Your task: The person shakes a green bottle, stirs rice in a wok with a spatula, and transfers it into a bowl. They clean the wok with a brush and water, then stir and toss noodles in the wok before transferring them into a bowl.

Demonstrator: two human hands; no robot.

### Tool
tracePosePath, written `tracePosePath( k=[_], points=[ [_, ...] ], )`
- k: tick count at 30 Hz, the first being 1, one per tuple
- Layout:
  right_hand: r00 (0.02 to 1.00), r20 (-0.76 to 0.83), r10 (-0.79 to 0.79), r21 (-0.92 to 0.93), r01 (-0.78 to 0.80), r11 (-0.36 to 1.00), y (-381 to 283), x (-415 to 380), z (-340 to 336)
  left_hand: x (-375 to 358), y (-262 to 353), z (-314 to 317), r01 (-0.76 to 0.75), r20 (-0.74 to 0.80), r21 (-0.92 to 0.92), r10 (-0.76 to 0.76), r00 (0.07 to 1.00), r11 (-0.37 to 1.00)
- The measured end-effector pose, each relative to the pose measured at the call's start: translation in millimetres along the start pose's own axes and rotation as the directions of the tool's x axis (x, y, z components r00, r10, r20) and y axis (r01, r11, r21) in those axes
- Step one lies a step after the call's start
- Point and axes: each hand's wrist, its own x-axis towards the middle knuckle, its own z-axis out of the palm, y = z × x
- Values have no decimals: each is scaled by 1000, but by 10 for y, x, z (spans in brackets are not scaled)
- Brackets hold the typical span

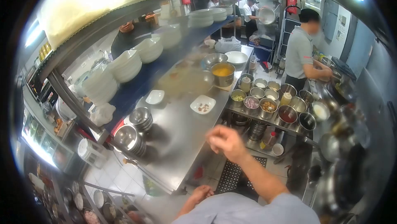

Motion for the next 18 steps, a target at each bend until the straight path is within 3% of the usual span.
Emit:
tracePosePath(
  k=[3, 4, 5, 6, 7, 10, 11, 14, 18],
  points=[
    [934, -164, 318, 141, -297, 944, 1297, -688, -529, -91, -30, -163, -14, -119, -116, 0, 993, 993],
    [959, -156, 239, -149, -261, 954, 1781, -1052, -796, -145, 7, -182, -6, -141, -145, -14, 990, 989],
    [816, -217, 535, 200, -499, 843, 1973, -1406, -914, -147, 85, -218, -2, -160, -163, -25, 987, 987],
    [685, -316, 656, 310, -579, 754, 1961, -1658, -901, -160, 96, -255, -4, -149, -155, -19, 989, 988],
    [609, -413, 677, 341, -586, 735, 1973, -1837, -898, -159, 95, -279, -6, -133, -146, -14, 991, 989],
    [572, -454, 683, 399, -555, 730, 1910, -2038, -952, -76, 143, -247, 10, -34, -32, -12, 999, 999],
    [608, -429, 668, 443, -503, 742, 1900, -2004, -980, -40, 147, -214, 17, 6, 17, -17, 1000, 1000],
    [733, -457, 503, 311, -398, 863, 1650, -1638, -951, 70, 408, 68, -4, 128, 211, -23, 992, 977],
    [792, -516, 328, 194, -265, 945, 1293, -1248, -892, 297, 565, 373, -65, 316, 274, -26, 949, 959]
  ],
)
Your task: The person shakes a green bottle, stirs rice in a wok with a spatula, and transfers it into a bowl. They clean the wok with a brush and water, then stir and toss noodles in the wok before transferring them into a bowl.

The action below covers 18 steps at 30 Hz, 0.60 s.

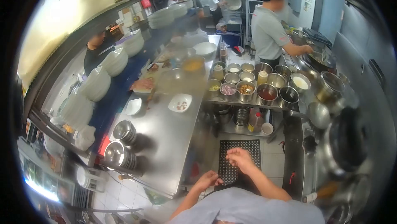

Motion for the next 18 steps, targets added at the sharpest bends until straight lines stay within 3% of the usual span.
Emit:
tracePosePath(
  k=[3, 5, 8, 10, 11, 14, 18],
  points=[
    [999, 20, -27, 13, 26, 1000, -49, 31, 10, 1, 42, 113, -16, 28, 32, 15, 999, 999],
    [998, 27, 51, 70, -53, 996, -8, -16, 14, -40, 32, 104, -27, 54, 52, 24, 998, 998],
    [980, 34, 196, 98, -199, 975, 112, -120, 10, -131, -175, 55, 1, -50, 83, 3, 999, 997],
    [964, 14, 266, 89, -266, 960, 72, -115, 6, -224, -228, 62, 38, -137, 1, -38, 990, 999],
    [971, 63, 230, 91, -235, 968, 101, -49, -76, -274, -257, 50, 62, -178, -39, -68, 982, 997],
    [991, 5, 134, 99, -133, 986, -164, 85, -40, -361, -318, 33, 82, -222, -161, -116, 968, 984],
    [997, 65, -29, 157, 19, 987, -533, 136, 132, -353, -406, -3, 63, -240, -192, -109, 965, 979]
  ],
)
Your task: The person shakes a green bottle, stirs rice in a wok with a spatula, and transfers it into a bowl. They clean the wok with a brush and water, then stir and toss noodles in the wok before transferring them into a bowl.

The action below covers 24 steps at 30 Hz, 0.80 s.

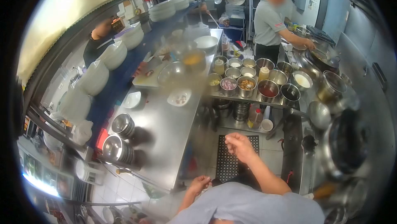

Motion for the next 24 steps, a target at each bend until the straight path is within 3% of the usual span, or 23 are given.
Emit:
tracePosePath(
  k=[7, 10, 12, 14, 15, 17, 19, 20, 24],
  points=[
    [986, 117, -118, 21, 116, 993, -413, -143, 328, 99, 221, 89, -55, -6, 40, 55, 998, 998],
    [945, 215, -246, 49, 241, 969, -924, -353, 681, 91, 249, 125, -42, 8, 58, 42, 999, 997],
    [846, 365, -389, -8, 421, 907, -1356, -697, 1063, 76, 192, 141, -18, 26, 102, 16, 1000, 995],
    [566, 659, -495, 38, 632, 774, -1718, -1248, 1445, 165, 119, 120, -14, 42, 174, 7, 999, 985],
    [363, 798, -480, 104, 703, 704, -1874, -1347, 1573, 232, 95, 123, -23, 43, 188, 16, 999, 982],
    [166, 862, -480, 226, 720, 656, -1980, -1440, 1686, 263, -55, 124, -27, 29, 202, 21, 999, 979],
    [215, 796, -565, 315, 649, 692, -1936, -1470, 1757, 182, -14, 166, -27, 27, 191, 22, 999, 981],
    [156, 791, -592, 396, 608, 688, -1905, -1420, 1735, 148, 2, 181, -31, 21, 176, 28, 999, 984],
    [3, 870, -493, 374, 649, 663, -1984, -1511, 1794, 0, 64, 173, -14, -15, 177, 17, 1000, 984]
  ],
)
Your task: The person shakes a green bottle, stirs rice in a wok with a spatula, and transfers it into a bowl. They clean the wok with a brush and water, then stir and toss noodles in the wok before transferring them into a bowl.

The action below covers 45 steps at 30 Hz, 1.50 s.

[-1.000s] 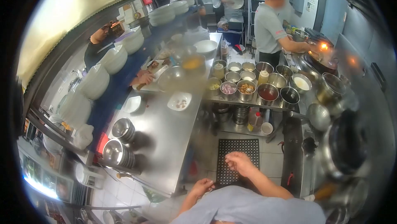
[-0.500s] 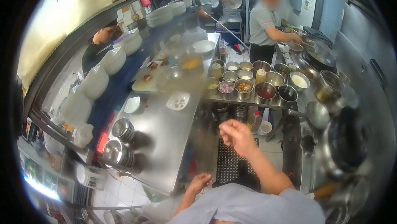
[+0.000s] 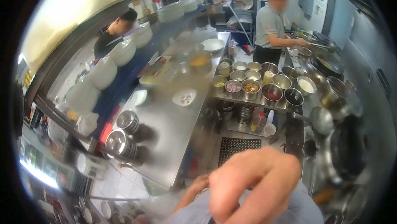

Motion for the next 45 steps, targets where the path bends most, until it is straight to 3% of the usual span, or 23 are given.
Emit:
tracePosePath(
  k=[1, 4, 5, 7, 8, 9, 10, 11, 12, 13, 15, 16, 17, 19, 22, 23, 29, 36, 39, 42, 43, 45],
  points=[
    [999, 47, -8, -6, 8, 1000, -14, 26, -2, 8, -57, -3, -26, -11, -21, 26, 1000, 999],
    [961, -209, -179, 59, 195, 979, 122, 104, 213, -64, -15, -13, -17, -66, 78, 22, 998, 997],
    [827, -469, -310, 80, 390, 918, 370, 201, 564, -81, 10, -18, -56, -68, 66, 60, 996, 996],
    [854, -413, -316, -22, 337, 941, 438, 226, 534, -119, -2, -10, -130, -73, 37, 133, 988, 991],
    [984, -114, -138, -170, 118, 978, 318, 122, 157, -131, 26, -8, -100, -57, 9, 101, 993, 995],
    [981, 155, 120, -360, -57, 931, 303, 45, -48, -173, 56, 13, -60, -41, -28, 59, 997, 998],
    [982, 80, 170, -547, -99, 831, 426, -9, -7, -227, 78, 16, -20, -29, -69, 18, 999, 997],
    [980, 33, 198, -613, -137, 778, 679, -148, -22, -247, 122, 2, -55, -41, 29, 56, 998, 998],
    [966, 37, 256, -728, -150, 670, 966, -347, -90, 27, -174, -71, -141, 7, -133, 143, 990, 981],
    [928, -61, 366, -784, -272, 558, 1256, -586, -63, -117, -87, -31, -144, -2, -182, 146, 989, 973],
    [780, -159, 605, -783, -473, 404, 1711, -1110, -7, -244, 128, -48, -192, -12, -317, 199, 980, 929],
    [639, -172, 750, -748, -580, 323, 1834, -1337, 33, -248, 113, -66, -224, -10, -392, 239, 971, 892],
    [569, -143, 810, -696, -640, 326, 2014, -1688, 13, -303, 177, -81, -269, 3, -441, 301, 954, 856],
    [506, -139, 851, -667, -683, 297, 2161, -2038, 97, -374, 257, -60, -293, -21, -541, 335, 942, 789],
    [416, -316, 853, -511, -832, 217, 2115, -2134, 251, -395, 330, -77, -294, -5, -562, 352, 936, 773],
    [456, -332, 826, -519, -819, 244, 2132, -2199, 242, -348, 295, -72, -279, 12, -577, 349, 937, 768],
    [450, -438, 778, -424, -867, 262, 2112, -2338, 226, -342, 327, -1, -268, 48, -595, 366, 929, 758],
    [435, -407, 803, -458, -858, 232, 2141, -2464, 178, -315, 290, 23, -283, 19, -568, 356, 934, 773],
    [423, -401, 813, -426, -871, 243, 2201, -2553, 193, -396, 298, 26, -288, -1, -473, 326, 945, 833],
    [375, -407, 833, -400, -893, 207, 2170, -2476, 256, -565, 397, 10, -209, 36, -490, 260, 965, 846],
    [371, -416, 830, -382, -900, 210, 2160, -2487, 266, -460, 187, -67, -181, 133, -571, 308, 942, 801],
    [361, -450, 817, -361, -910, 203, 2115, -2457, 260, -555, -135, -81, -64, 116, -670, 190, 975, 739]
  ],
)
